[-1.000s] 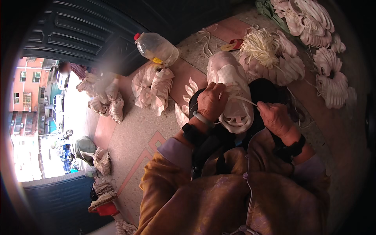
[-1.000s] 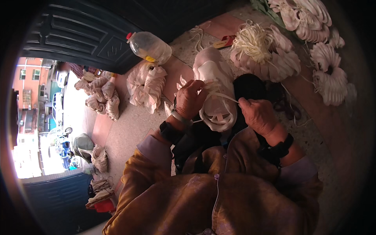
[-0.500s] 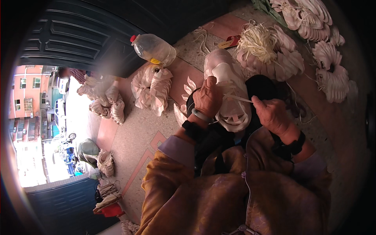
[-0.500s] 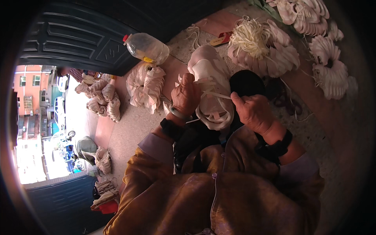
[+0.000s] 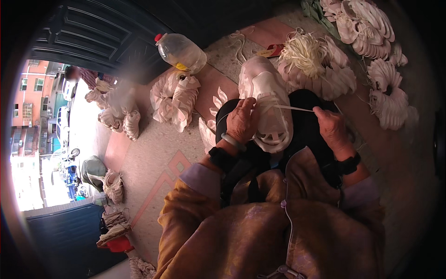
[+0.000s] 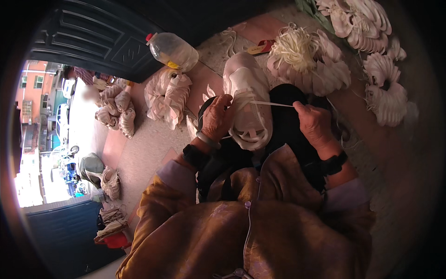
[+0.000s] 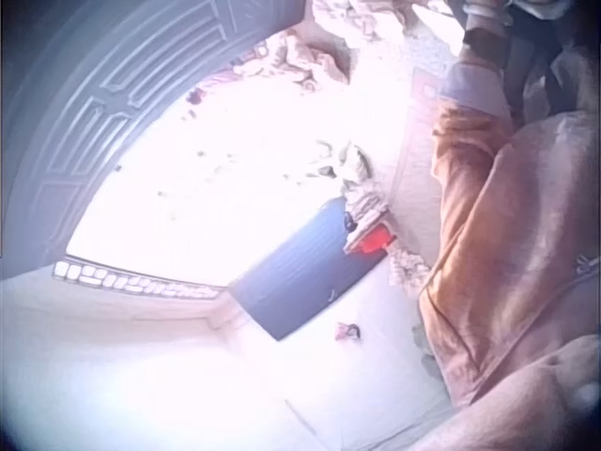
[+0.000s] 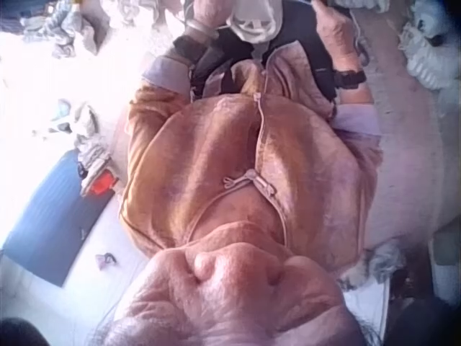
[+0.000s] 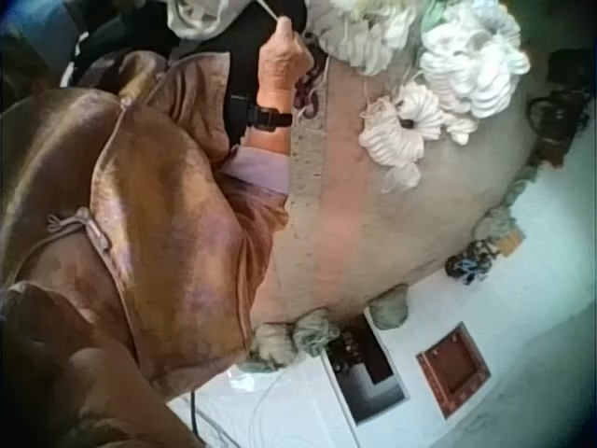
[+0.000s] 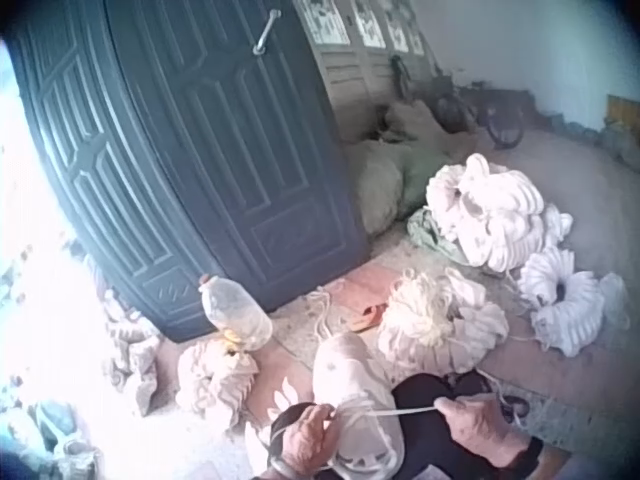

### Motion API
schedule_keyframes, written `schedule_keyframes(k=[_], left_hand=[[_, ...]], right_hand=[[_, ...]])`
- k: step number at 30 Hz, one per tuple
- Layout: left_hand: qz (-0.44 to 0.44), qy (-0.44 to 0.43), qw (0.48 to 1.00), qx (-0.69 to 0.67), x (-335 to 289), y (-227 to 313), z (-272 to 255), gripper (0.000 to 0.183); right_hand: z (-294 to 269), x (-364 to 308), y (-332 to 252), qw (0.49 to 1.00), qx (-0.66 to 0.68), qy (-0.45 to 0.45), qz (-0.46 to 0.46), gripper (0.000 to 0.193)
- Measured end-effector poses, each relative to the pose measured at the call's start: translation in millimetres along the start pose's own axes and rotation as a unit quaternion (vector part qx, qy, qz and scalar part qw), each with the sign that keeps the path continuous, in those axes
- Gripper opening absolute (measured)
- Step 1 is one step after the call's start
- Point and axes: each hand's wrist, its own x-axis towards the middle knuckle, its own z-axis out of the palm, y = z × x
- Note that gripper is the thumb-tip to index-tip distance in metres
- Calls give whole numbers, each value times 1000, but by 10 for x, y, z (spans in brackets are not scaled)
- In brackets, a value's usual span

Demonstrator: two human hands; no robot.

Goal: Lacing a shoe in a shoe manufacturing environment.

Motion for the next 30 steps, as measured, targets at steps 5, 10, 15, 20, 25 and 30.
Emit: schedule_keyframes(k=[5,10,15,20,25,30], left_hand=[[50,16,999,-10,-178,-8,-56,28],[4,-55,998,-7,-251,-7,-226,22],[21,-21,999,-16,-201,-141,-361,11],[63,-23,998,3,-193,-186,-350,9],[95,-18,994,45,-242,-157,-328,8],[68,1,995,73,-228,-172,-411,9]], right_hand=[[-44,-113,23,1000,2,-24,9,21],[-157,102,-102,997,-59,43,-36,18],[-170,15,-153,995,-89,7,-33,17],[-149,-105,-211,995,-89,-24,-36,17],[-58,-143,-124,996,-74,-31,39,18],[-160,-59,-148,997,-71,31,14,14]])
